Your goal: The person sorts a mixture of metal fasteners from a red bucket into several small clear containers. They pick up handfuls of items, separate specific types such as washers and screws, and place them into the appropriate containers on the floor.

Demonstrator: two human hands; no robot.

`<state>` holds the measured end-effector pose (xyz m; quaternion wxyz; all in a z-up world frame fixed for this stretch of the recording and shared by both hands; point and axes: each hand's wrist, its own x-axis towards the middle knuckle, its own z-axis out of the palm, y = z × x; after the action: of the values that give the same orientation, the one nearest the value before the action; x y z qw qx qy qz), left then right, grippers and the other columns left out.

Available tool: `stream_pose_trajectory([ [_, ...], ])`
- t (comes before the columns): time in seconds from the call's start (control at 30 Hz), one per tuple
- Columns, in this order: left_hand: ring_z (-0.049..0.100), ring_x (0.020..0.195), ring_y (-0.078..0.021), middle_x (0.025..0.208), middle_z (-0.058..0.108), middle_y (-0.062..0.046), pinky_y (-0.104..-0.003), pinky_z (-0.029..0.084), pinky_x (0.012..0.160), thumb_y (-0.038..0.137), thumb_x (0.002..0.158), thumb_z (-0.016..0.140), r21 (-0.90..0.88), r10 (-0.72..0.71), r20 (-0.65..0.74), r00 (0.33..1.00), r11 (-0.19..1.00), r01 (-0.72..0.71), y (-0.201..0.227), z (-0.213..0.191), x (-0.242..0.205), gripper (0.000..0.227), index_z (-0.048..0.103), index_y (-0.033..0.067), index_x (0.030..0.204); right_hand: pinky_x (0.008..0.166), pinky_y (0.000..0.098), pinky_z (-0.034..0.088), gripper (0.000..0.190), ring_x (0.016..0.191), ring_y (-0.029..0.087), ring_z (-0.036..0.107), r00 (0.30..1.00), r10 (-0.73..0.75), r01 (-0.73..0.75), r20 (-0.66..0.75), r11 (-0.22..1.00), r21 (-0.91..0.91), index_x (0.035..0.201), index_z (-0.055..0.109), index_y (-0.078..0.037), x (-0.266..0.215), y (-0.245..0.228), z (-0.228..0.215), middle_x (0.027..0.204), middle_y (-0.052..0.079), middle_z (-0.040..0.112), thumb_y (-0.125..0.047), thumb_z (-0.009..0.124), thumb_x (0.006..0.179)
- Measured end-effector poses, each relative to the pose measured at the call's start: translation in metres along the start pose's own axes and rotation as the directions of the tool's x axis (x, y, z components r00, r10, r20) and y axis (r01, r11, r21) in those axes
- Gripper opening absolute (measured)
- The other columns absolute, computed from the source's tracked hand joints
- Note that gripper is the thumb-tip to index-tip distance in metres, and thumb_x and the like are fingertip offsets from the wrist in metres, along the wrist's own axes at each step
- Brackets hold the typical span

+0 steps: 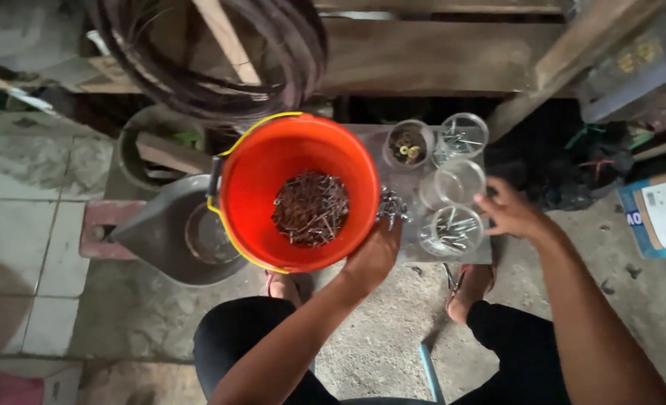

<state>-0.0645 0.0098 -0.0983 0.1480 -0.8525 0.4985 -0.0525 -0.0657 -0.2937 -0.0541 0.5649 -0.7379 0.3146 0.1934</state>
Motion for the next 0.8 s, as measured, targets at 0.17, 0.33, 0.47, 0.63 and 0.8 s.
stream_pose_trajectory([
  [0.17, 0.057, 0.112, -0.0378, 0.155, 0.021, -0.044, -0.031, 0.060, 0.060, 0.005, 0.101, 0.051, 0.111, 0.070, 0.126, 0.990, 0.990, -0.084, -0.018, -0.069, -0.022, 0.066, 0.019, -0.0058, 0.158, 0.093, 0.0439, 0.052, 0.057, 0.114, 0.032, 0.064, 0.821, -0.531, 0.373, -0.211, 0.778, -0.506, 0.154, 0.039, 0.000, -0.045, -0.028, -0.002, 0.132, 0.021, 0.064, -0.022, 0.054, 0.103],
  [0.33, 0.050, 0.037, 0.0011, 0.148, 0.048, -0.030, -0.016, 0.041, 0.026, 0.010, 0.100, 0.046, -0.243, 0.049, -0.082, 0.995, 0.968, -0.068, -0.020, -0.096, -0.053, 0.054, 0.037, 0.0049, 0.153, 0.084, 0.0337, 0.060, 0.037, 0.098, 0.024, 0.070, 0.635, -0.763, 0.689, -0.117, 0.629, -0.360, 0.140, 0.055, 0.003, -0.127, -0.108, 0.085, 0.116, 0.018, 0.070, -0.014, 0.051, 0.107],
  [0.47, 0.074, 0.074, -0.0282, 0.112, 0.066, -0.007, -0.040, 0.056, 0.046, 0.014, 0.088, 0.071, -0.579, 0.098, -0.141, 0.985, 0.799, -0.162, 0.014, -0.087, -0.051, 0.046, 0.052, 0.0082, 0.129, 0.100, 0.0380, 0.052, 0.039, 0.118, 0.023, 0.068, 0.567, -0.704, 0.787, 0.428, 0.308, -0.535, 0.136, 0.063, -0.010, -0.112, -0.157, 0.166, 0.131, 0.011, 0.070, -0.011, 0.057, 0.097],
  [0.63, 0.075, 0.087, -0.0354, 0.095, 0.077, -0.011, -0.048, 0.060, 0.064, 0.016, 0.092, 0.063, -0.751, 0.185, 0.038, 0.982, 0.654, -0.094, 0.028, -0.068, -0.037, 0.026, 0.067, 0.0061, 0.116, 0.101, 0.0477, 0.048, 0.049, 0.140, 0.027, 0.045, 0.772, -0.079, 0.633, 0.630, 0.173, -0.754, 0.151, 0.045, -0.018, -0.017, -0.179, 0.244, 0.156, 0.007, 0.045, -0.020, 0.051, 0.103],
  [0.8, 0.063, 0.122, -0.0328, 0.148, 0.054, -0.006, -0.050, 0.060, 0.072, 0.025, 0.095, 0.061, -0.641, 0.142, 0.005, 0.990, 0.761, -0.106, 0.050, -0.046, -0.037, 0.044, 0.061, 0.0152, 0.138, 0.075, 0.0535, 0.054, 0.039, 0.090, 0.044, 0.069, 0.433, -0.499, 0.815, 0.751, -0.140, -0.563, 0.119, 0.067, -0.012, 0.082, -0.137, 0.271, 0.103, 0.018, 0.073, -0.003, 0.060, 0.082],
])
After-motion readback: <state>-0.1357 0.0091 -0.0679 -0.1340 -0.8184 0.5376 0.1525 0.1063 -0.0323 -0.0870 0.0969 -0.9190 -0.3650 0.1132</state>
